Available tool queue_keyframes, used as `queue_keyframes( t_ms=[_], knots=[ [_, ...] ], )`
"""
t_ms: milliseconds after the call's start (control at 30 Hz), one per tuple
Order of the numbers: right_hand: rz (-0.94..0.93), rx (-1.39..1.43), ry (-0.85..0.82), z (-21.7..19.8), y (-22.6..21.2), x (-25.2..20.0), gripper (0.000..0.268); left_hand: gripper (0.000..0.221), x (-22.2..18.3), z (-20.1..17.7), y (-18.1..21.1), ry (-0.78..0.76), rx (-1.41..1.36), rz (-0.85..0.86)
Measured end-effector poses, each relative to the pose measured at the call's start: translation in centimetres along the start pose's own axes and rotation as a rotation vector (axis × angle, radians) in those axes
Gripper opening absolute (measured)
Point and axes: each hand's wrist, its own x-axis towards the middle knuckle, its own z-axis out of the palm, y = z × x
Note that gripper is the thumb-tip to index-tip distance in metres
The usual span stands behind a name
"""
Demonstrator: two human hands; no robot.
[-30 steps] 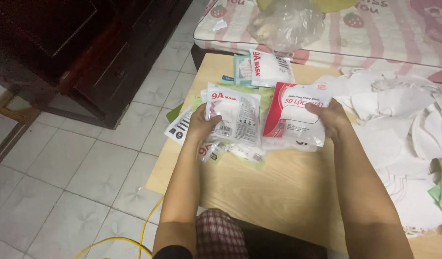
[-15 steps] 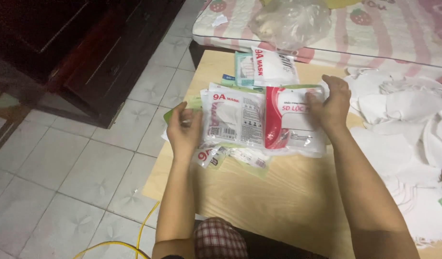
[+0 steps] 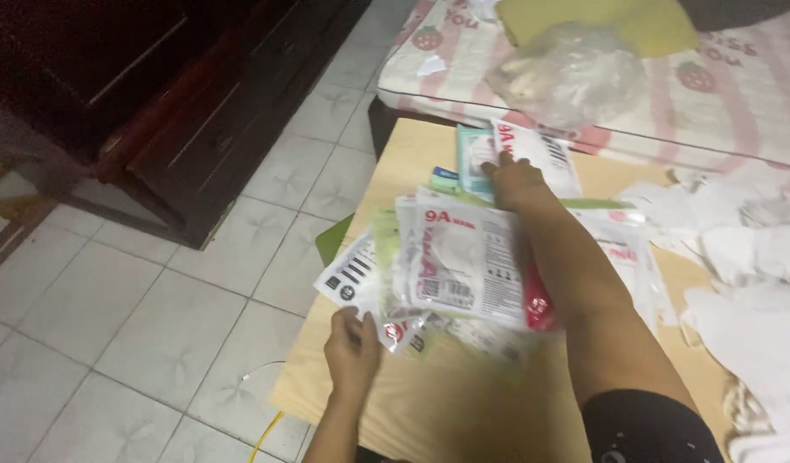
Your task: Manually sorting and packing individual face masks into plastic packaging bags on a low table.
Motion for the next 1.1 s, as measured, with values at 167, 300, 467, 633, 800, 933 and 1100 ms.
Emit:
queue_keyframes(
  t_ms=[167, 300, 467, 633, 800, 933, 1100],
  knots=[
    [0.121, 0.104, -0.077, 2.6, -0.5, 3.3, 0.055, 0.026, -0.2, 0.1, -0.4, -0.003, -0.03, -0.022],
    [0.04, 0.104, -0.004, 3.2, 0.4, 4.5, 0.043, 0.028, 0.1, -0.2, 0.5, -0.044, -0.042, -0.044],
    [0.071, -0.047, 0.2, -0.4, 4.4, 4.7, 0.03, 0.027, 0.2, -0.1, 0.1, -0.057, -0.012, -0.022],
    [0.153, 0.026, 0.578, -5.6, 10.2, 2.8, 0.023, 0.027, 0.0, 0.3, 0.1, -0.027, 0.013, 0.018],
    [0.023, -0.113, 0.866, -12.4, 11.3, -4.3, 0.023, 0.024, -0.4, 0.2, -0.3, -0.02, 0.024, 0.02],
    [0.027, -0.318, 0.743, -12.8, 6.1, -12.7, 0.019, 0.023, -0.2, 0.6, -0.4, -0.008, 0.025, 0.077],
    [-0.353, -0.559, 0.682, -4.0, -2.1, -20.8, 0.049, 0.022, -0.4, 1.5, -1.7, 0.031, 0.157, -0.016]
  ],
)
